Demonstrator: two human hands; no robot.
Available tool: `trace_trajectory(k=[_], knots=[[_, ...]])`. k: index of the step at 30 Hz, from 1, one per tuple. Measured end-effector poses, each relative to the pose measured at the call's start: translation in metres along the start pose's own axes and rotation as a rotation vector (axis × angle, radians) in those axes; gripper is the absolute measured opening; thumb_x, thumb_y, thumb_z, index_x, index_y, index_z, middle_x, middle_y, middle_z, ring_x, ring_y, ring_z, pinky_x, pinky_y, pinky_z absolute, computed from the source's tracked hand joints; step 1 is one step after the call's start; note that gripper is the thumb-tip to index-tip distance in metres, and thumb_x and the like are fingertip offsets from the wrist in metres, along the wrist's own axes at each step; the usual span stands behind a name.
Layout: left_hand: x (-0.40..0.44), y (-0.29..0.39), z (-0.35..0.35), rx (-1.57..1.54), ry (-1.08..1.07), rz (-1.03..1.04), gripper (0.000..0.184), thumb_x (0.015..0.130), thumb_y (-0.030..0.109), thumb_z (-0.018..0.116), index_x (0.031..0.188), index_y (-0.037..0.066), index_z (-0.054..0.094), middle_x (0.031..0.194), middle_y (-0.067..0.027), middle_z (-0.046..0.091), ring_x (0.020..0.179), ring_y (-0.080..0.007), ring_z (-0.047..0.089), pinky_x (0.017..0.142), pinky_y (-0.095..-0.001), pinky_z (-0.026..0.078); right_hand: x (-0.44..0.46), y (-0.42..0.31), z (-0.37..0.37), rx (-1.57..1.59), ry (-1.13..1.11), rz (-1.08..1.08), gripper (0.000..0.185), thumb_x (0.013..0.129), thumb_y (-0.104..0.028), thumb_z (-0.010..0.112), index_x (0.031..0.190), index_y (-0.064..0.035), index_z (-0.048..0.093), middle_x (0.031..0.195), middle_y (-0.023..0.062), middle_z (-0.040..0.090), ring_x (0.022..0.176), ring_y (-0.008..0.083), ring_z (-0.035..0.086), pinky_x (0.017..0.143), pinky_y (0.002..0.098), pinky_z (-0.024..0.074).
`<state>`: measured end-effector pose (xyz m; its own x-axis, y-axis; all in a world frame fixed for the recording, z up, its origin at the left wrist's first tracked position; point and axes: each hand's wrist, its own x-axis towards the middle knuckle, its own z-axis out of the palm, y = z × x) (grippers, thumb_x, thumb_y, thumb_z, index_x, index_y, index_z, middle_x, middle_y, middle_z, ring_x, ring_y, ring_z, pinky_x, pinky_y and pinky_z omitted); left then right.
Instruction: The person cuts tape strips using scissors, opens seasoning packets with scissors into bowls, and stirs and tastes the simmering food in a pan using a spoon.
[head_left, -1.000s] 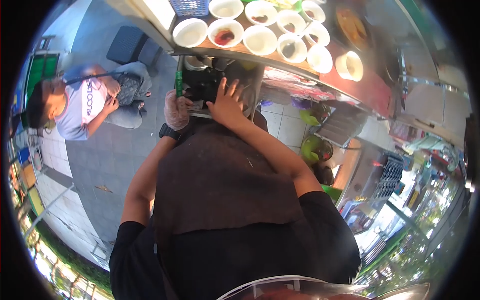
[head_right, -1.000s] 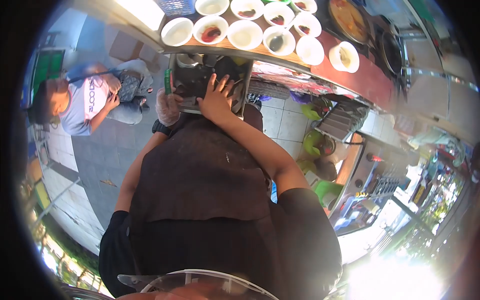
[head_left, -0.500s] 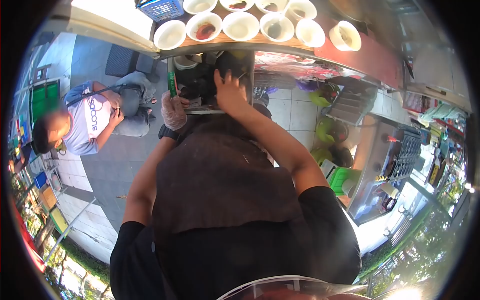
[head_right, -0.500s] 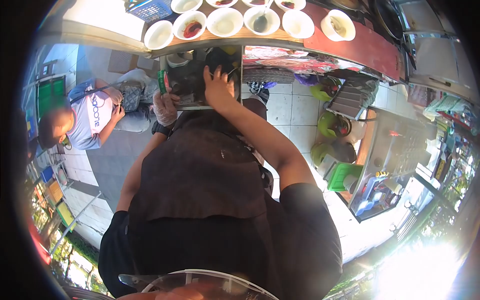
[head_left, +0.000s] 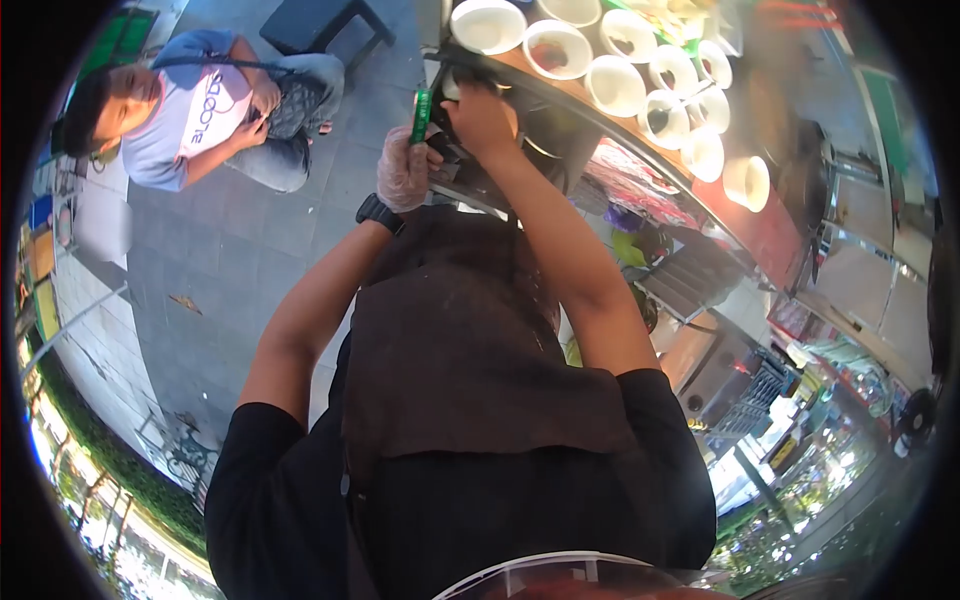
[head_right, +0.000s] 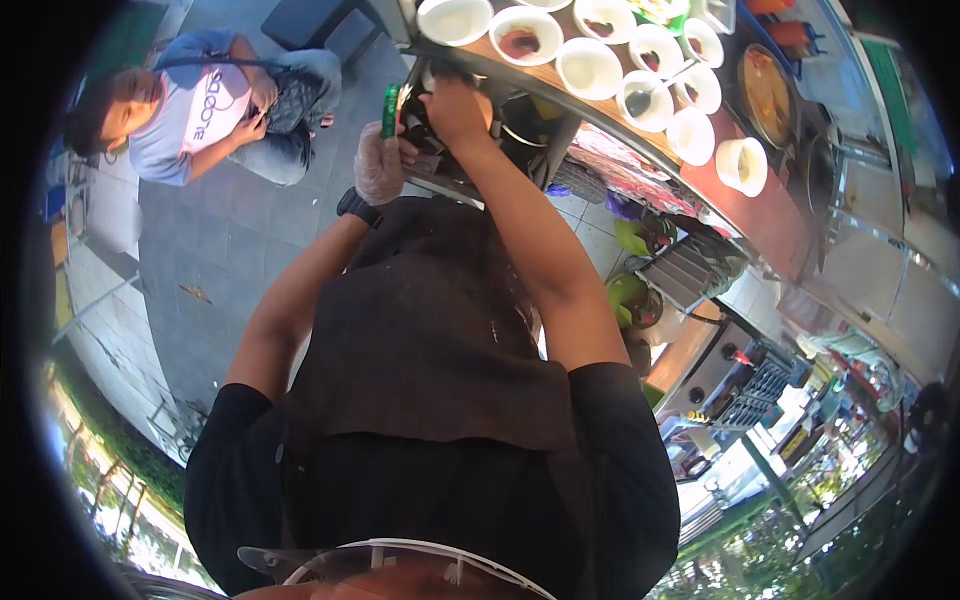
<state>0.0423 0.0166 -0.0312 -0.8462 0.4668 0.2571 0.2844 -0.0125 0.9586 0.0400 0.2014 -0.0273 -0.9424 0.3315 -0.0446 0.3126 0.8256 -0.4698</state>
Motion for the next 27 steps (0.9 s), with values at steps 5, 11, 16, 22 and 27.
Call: trace_trajectory(k=[5, 11, 16, 22, 27], knots=[[0.000, -0.002, 0.000, -0.052, 0.046, 0.033, 0.018, 0.111, 0.014, 0.047, 0.123, 0.001, 0.051, 0.090, -0.0098, 0.065, 0.069, -0.0129, 0.067, 0.065, -0.0265, 0.057, -0.009, -0.007, -0.015, -0.087, 0.025, 0.152, 0.039, 0.089, -0.023, 0.069, 0.126, -0.0133, 0.064, 0.119, 0.0195, 0.064, 0.097, 0.0408, 0.069, 0.080, 0.0529, 0.0565], [0.004, -0.002, -0.001, -0.064, 0.048, 0.067, 0.018, 0.111, 0.014, 0.046, 0.123, 0.002, 0.051, 0.089, -0.0087, 0.064, 0.069, -0.0120, 0.067, 0.064, -0.0260, 0.056, -0.028, -0.004, -0.046, -0.326, 0.172, -0.491, 0.044, 0.083, -0.006, 0.066, 0.126, -0.0181, 0.067, 0.130, 0.0140, 0.057, 0.103, 0.0382, 0.066, 0.086, 0.0495, 0.0538], [0.005, -0.006, -0.001, -0.145, 0.100, 0.021, 0.017, 0.111, 0.014, 0.046, 0.122, 0.002, 0.050, 0.097, -0.0100, 0.064, 0.071, -0.0123, 0.068, 0.064, -0.0265, 0.057, -0.044, 0.027, -0.054, -0.184, -0.168, -0.265, 0.045, 0.082, -0.024, 0.077, 0.126, -0.0228, 0.067, 0.131, 0.0083, 0.058, 0.118, 0.0337, 0.058, 0.096, 0.0454, 0.0491], [0.008, 0.002, 0.000, -0.149, 0.128, 0.012, 0.020, 0.113, 0.019, 0.044, 0.123, 0.003, 0.051, 0.089, -0.0077, 0.065, 0.073, -0.0123, 0.068, 0.065, -0.0261, 0.057, -0.064, 0.011, -0.064, -0.260, -0.081, -0.267, 0.067, 0.074, -0.029, 0.086, 0.136, -0.0227, 0.061, 0.132, 0.0102, 0.057, 0.120, 0.0343, 0.057, 0.101, 0.0497, 0.0471], [0.009, 0.004, -0.001, -0.136, 0.127, 0.002, 0.021, 0.113, 0.020, 0.044, 0.123, 0.003, 0.051, 0.089, -0.0070, 0.067, 0.074, -0.0119, 0.068, 0.065, -0.0262, 0.057, -0.041, 0.017, -0.057, -0.118, -0.004, -0.531, 0.060, 0.075, -0.023, 0.084, 0.128, -0.0115, 0.059, 0.135, 0.0142, 0.058, 0.124, 0.0365, 0.057, 0.102, 0.0500, 0.0473]])
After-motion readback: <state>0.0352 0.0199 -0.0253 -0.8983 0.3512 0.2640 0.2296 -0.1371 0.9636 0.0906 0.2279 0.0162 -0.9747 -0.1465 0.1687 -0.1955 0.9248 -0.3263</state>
